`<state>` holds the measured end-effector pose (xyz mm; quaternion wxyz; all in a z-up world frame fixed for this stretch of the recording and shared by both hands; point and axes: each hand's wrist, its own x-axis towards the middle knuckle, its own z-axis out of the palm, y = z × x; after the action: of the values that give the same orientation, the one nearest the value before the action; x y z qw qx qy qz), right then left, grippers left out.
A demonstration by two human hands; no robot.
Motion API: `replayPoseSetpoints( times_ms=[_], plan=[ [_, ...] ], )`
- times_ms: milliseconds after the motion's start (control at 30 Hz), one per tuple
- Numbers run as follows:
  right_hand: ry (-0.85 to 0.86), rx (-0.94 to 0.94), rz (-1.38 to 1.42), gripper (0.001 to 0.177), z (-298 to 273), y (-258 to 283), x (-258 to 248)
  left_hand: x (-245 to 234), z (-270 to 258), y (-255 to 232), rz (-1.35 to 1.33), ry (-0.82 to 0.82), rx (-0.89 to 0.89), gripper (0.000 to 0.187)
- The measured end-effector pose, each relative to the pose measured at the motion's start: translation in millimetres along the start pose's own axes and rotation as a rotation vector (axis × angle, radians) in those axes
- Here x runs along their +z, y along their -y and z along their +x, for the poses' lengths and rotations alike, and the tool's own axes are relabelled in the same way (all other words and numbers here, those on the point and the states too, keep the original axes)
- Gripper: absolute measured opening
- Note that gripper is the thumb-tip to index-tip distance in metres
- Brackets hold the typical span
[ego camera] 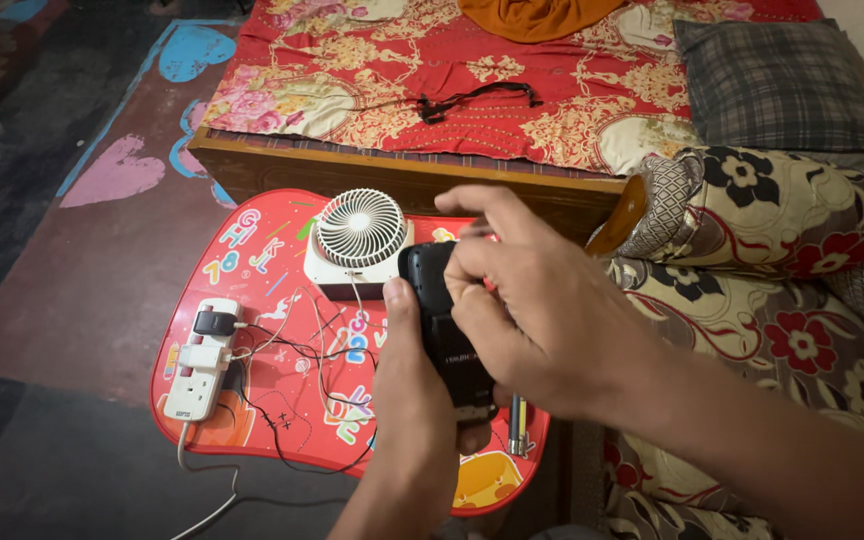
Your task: The person removes the back cover and battery from a yellow mobile phone, then inserts a new battery and replaces the cover. They repeat this process with a black mobile phone, removing its battery and inserting a replacement before closing the back cover.
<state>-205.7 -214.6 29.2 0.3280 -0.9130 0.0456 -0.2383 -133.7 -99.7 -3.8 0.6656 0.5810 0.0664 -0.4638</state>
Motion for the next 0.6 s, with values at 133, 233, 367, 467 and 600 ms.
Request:
replayPoseSetpoints(
  times_ms=[133, 233, 367, 467, 600],
  plan=[
    [0.034, 0.037, 0.090, 0.014, -9.9, -2.9, 5.1, -3.9, -5.1, 11.2, -0.021, 0.028, -0.060, 0.075],
    [0.053, 0.056, 0.146, 0.012, -17.3, -6.1, 9.0, -6.7, -11.7, 17.3, -0.054, 0.118, -0.056, 0.071],
    [0.056, 0.097, 0.225, 0.013, -28.4, -7.8, 10.7, -4.9, -13.8, 16.5, -0.026, 0.079, -0.044, 0.072],
    [-0.031, 0.100, 0.166, 0.023, -36.3, -6.5, 9.4, -3.8, -10.5, 10.2, -0.064, 0.067, -0.007, 0.070],
    [-0.038, 0.072, 0.111, 0.034, -43.9, -4.0, 4.4, -5.6, -8.8, 3.0, -0.093, 0.091, 0.044, 0.068]
  ],
)
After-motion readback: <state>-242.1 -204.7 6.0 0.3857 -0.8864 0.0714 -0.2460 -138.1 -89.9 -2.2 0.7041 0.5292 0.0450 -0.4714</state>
